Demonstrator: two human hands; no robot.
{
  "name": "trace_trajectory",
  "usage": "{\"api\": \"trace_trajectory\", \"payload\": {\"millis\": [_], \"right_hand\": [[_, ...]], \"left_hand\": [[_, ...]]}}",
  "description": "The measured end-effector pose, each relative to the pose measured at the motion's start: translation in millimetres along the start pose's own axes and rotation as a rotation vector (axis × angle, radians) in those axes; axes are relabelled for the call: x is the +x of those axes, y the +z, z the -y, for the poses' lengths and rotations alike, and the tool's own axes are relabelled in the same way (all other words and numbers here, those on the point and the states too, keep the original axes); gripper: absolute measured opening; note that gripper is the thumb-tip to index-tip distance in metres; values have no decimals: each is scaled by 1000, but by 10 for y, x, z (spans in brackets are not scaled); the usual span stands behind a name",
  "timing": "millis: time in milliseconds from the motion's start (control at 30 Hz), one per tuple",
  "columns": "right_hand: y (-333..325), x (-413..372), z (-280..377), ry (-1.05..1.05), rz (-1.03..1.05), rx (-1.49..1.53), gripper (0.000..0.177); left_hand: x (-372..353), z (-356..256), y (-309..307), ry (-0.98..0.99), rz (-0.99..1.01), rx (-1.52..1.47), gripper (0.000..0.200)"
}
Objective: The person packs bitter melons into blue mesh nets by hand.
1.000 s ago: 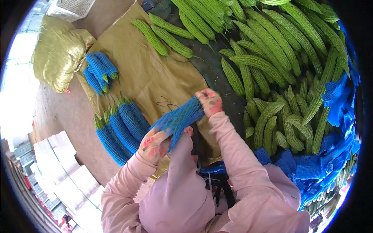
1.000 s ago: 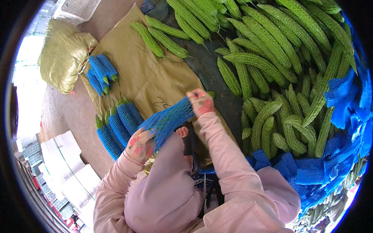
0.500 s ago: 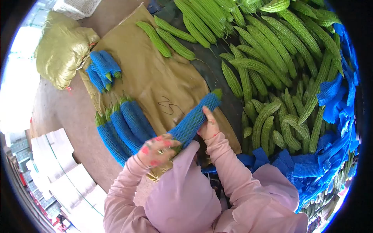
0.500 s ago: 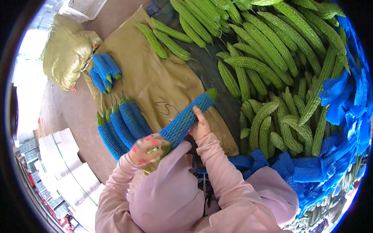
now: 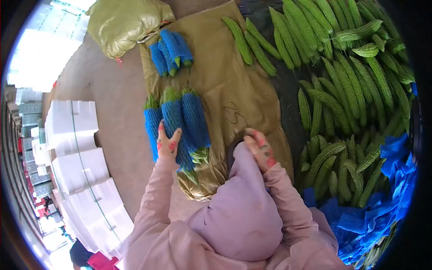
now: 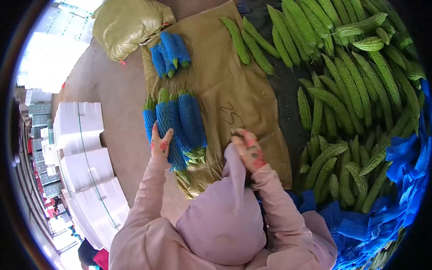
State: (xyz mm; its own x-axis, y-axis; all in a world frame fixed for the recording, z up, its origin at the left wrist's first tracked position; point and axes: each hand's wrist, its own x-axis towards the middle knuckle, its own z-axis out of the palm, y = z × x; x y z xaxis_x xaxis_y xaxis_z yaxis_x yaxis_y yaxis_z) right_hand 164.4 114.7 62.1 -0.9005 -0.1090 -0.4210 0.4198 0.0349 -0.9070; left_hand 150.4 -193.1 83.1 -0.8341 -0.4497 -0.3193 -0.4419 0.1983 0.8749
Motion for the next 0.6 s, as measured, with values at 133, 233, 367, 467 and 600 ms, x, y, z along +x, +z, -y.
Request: {"api": "trace_trajectory", "payload": {"millis": [133,233,367,467,600], "right_hand": [[-374,-298,-340,155,-150,19,45],[-614,-623,-678,214,-202,-72,49],[-1068,-1045,-1008,239,-30,-915,66],[-1007,-1361,-1054,387,146,-1263,88],[-1053,-1577,-1277,464,149,-1406,100]], "left_hand": [[218,103,-217,-13,-196,1015,83],[199,155,-114,166,-297,1423,81],[330,327,-76,2,-200,1233,79],[280,283,-108,46,-206,1225,77],[315,388,-151,203,-272,1252,75]]}}
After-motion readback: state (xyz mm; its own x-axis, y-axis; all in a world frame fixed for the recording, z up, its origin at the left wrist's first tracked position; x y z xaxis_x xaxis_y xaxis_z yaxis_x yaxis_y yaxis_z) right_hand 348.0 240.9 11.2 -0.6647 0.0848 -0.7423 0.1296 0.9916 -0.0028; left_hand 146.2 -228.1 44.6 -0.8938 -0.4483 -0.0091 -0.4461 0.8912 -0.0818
